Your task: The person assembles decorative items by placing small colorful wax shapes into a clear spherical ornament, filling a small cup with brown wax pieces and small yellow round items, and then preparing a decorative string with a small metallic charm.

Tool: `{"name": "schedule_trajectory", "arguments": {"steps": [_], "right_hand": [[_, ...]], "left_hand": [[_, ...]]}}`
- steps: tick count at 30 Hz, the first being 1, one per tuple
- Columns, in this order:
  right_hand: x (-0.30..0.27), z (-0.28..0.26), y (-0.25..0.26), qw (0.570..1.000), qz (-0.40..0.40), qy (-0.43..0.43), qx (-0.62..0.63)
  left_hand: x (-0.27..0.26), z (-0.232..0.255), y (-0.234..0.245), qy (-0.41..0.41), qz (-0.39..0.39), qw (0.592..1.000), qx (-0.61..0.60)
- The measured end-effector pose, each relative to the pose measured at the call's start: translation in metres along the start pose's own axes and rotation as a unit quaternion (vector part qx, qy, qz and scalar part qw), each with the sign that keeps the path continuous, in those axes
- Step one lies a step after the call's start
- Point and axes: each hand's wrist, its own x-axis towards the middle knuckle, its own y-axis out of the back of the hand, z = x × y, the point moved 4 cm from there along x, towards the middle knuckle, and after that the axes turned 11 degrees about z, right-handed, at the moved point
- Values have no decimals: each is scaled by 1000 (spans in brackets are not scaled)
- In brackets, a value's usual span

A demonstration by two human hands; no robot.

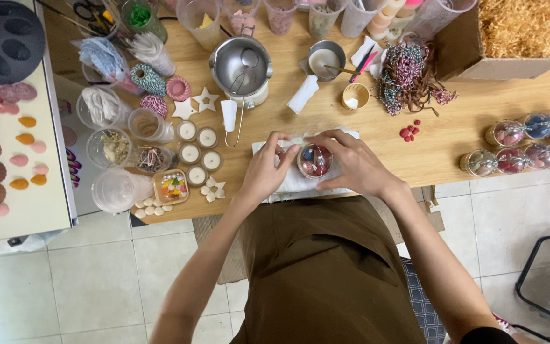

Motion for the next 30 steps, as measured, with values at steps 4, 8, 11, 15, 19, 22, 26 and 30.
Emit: {"name": "schedule_trajectory", "arguments": {"steps": [4, 8, 11, 15, 19, 22, 26, 30], "right_hand": [[-10, 23, 6, 998, 8, -56, -1], [-22, 46, -6, 996, 42, -66, -41], [-25, 59, -12, 994, 52, -80, -45], [-27, 67, -15, 993, 80, -73, -42], [-24, 67, -17, 990, 113, -29, -77], [-21, 65, -20, 988, 128, -42, -82], [-23, 56, -19, 983, 141, -51, -105], [-24, 47, -7, 985, 99, -115, -77]], "left_hand": [[-24, 37, 5, -172, 41, 983, -39], [-32, 45, -12, -202, 45, 977, 51], [-26, 40, -17, -207, 49, 974, 80], [-23, 34, -15, -222, 45, 969, 96], [-21, 33, -14, -237, 41, 965, 104], [-19, 33, -14, -225, 28, 967, 116], [-19, 34, -14, -225, 31, 966, 122], [-19, 41, -6, -248, 26, 962, 113]]}}
